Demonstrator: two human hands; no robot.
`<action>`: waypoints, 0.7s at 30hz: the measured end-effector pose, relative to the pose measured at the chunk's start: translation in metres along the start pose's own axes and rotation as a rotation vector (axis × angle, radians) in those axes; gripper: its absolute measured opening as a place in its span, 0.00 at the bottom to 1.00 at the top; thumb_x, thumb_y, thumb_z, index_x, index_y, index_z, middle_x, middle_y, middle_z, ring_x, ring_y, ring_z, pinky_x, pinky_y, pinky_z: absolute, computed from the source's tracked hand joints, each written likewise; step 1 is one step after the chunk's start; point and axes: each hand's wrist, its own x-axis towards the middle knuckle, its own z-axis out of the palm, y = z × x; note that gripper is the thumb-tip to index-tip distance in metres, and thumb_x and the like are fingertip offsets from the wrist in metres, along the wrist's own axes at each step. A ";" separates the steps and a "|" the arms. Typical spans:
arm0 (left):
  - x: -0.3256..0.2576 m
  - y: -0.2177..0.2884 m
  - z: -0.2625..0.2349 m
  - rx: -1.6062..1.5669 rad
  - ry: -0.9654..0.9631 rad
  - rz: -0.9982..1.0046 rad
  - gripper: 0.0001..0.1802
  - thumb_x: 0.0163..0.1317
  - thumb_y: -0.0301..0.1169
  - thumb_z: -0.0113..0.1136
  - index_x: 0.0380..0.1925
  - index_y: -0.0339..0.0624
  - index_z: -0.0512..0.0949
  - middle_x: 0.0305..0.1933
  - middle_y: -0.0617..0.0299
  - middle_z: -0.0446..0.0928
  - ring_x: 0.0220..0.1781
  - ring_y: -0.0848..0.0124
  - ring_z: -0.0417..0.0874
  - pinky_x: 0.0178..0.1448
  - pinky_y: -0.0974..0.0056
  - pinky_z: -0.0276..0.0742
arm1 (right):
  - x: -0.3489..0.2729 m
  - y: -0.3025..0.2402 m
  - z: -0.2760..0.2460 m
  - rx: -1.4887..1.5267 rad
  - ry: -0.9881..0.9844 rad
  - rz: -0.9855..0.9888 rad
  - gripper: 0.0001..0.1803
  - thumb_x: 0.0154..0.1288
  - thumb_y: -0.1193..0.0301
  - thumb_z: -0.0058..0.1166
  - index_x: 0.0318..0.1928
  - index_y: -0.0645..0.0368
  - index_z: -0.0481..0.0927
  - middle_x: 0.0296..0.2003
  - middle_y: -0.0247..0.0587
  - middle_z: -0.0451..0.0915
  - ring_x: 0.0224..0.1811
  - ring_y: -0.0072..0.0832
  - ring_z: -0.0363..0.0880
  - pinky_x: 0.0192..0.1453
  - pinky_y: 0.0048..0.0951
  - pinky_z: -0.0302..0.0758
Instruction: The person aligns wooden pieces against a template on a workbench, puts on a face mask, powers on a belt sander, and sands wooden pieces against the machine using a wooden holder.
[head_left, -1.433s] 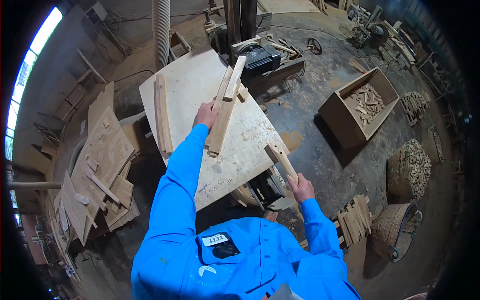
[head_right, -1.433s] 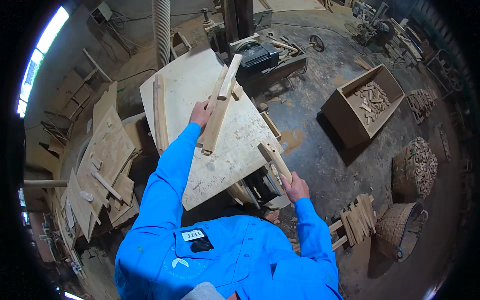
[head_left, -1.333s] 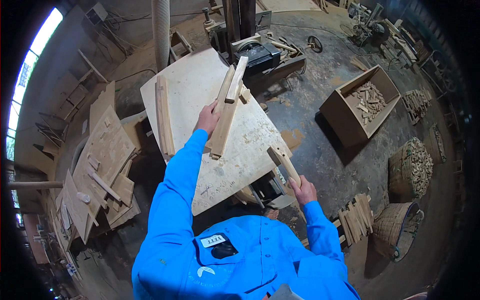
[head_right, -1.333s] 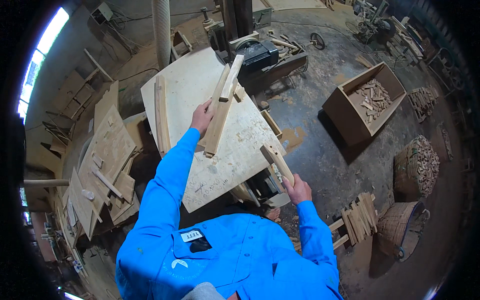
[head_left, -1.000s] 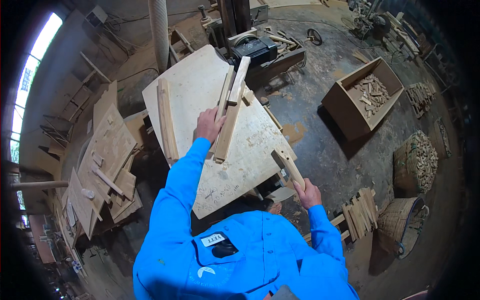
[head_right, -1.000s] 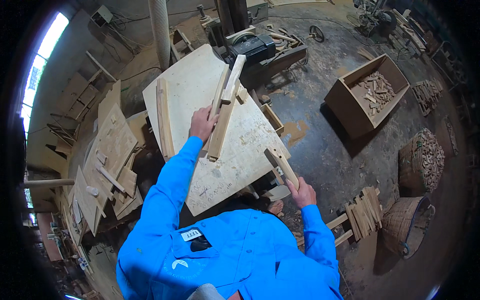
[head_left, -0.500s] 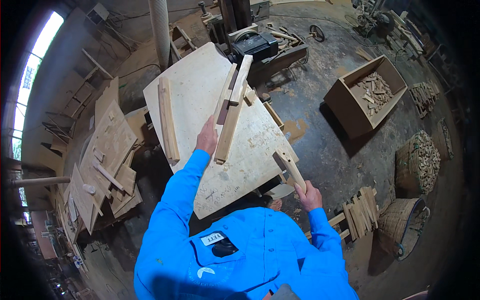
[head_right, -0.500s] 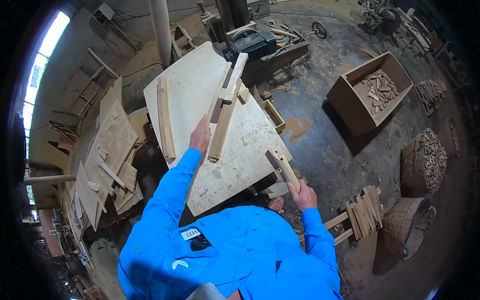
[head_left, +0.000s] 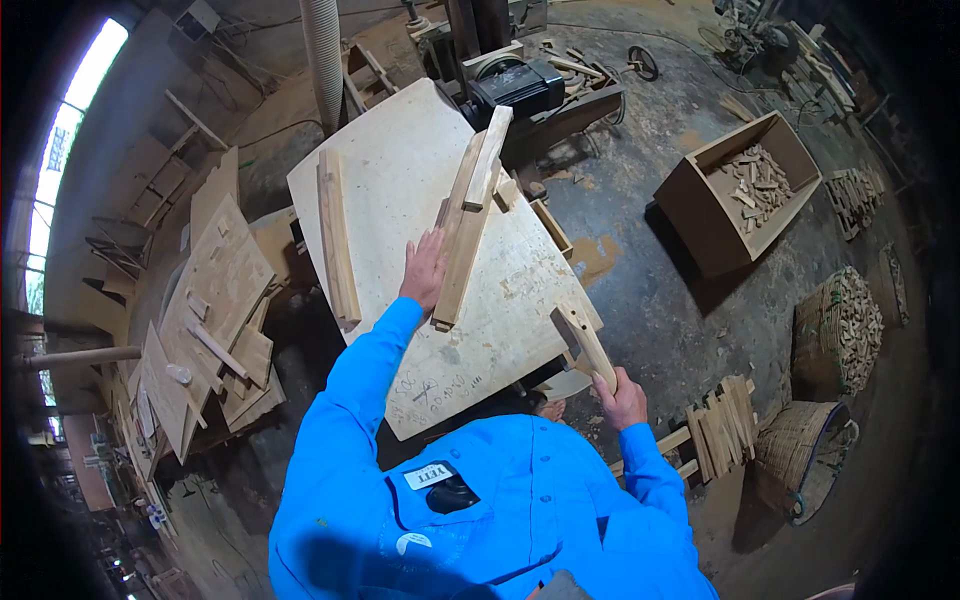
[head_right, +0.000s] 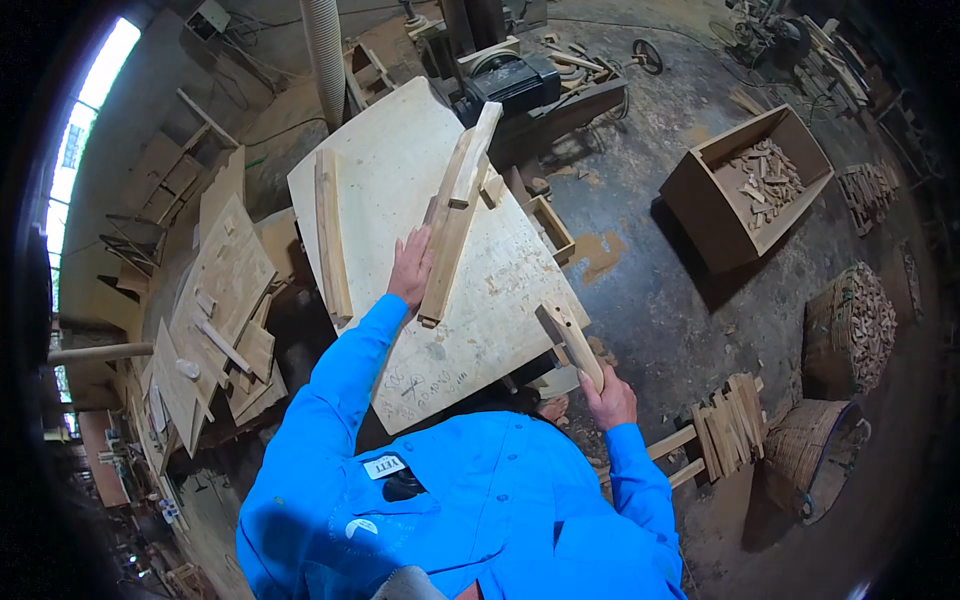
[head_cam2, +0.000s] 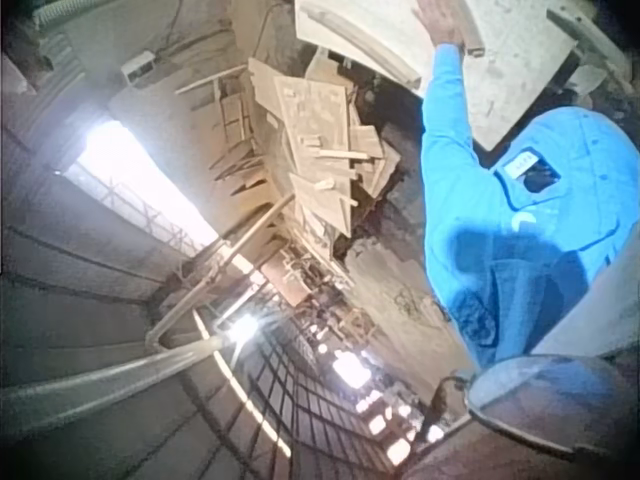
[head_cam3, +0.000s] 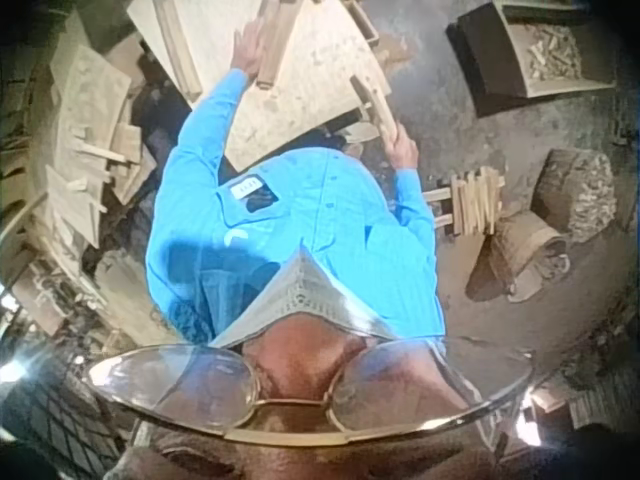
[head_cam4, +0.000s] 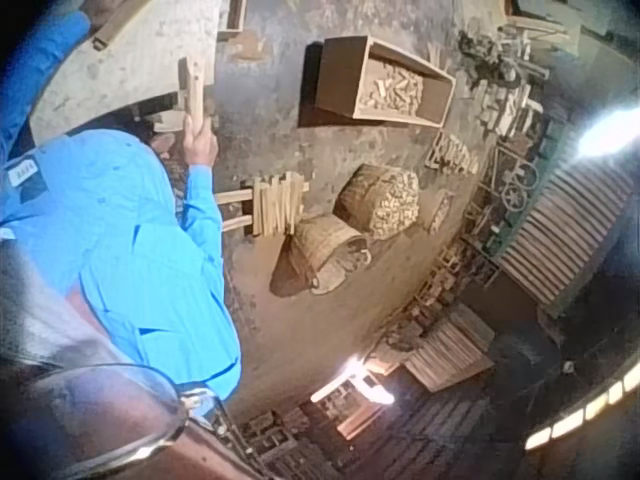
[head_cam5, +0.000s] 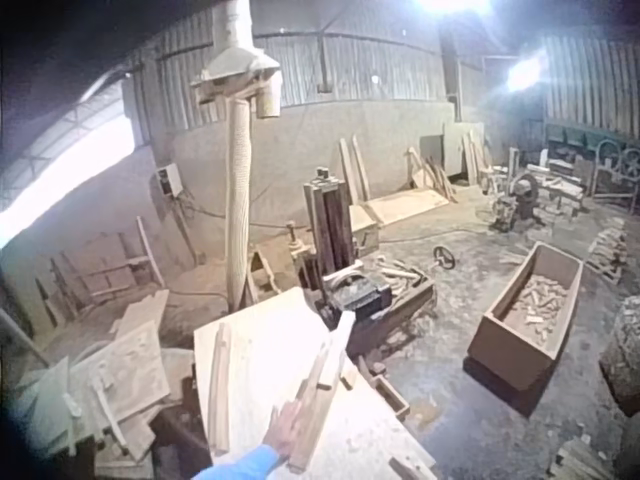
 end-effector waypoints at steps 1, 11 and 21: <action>0.003 0.001 0.002 0.000 -0.002 -0.008 0.31 0.80 0.39 0.43 0.79 0.42 0.59 0.82 0.47 0.59 0.85 0.49 0.53 0.86 0.37 0.36 | 0.000 0.001 0.001 -0.014 0.007 0.000 0.25 0.73 0.47 0.56 0.46 0.59 0.81 0.31 0.56 0.86 0.39 0.58 0.86 0.41 0.53 0.79; 0.023 0.001 0.004 0.015 -0.012 -0.007 0.30 0.81 0.37 0.41 0.79 0.42 0.59 0.83 0.48 0.58 0.86 0.51 0.53 0.86 0.36 0.35 | -0.001 0.004 0.003 -0.067 -0.003 0.005 0.25 0.74 0.46 0.56 0.45 0.59 0.80 0.31 0.57 0.86 0.38 0.59 0.86 0.40 0.55 0.79; 0.032 0.005 -0.001 -0.023 -0.014 -0.036 0.30 0.81 0.37 0.40 0.79 0.42 0.59 0.82 0.48 0.59 0.86 0.53 0.52 0.86 0.37 0.36 | 0.006 0.002 0.001 -0.130 -0.005 -0.044 0.23 0.75 0.48 0.56 0.46 0.57 0.79 0.32 0.59 0.85 0.38 0.61 0.85 0.40 0.57 0.78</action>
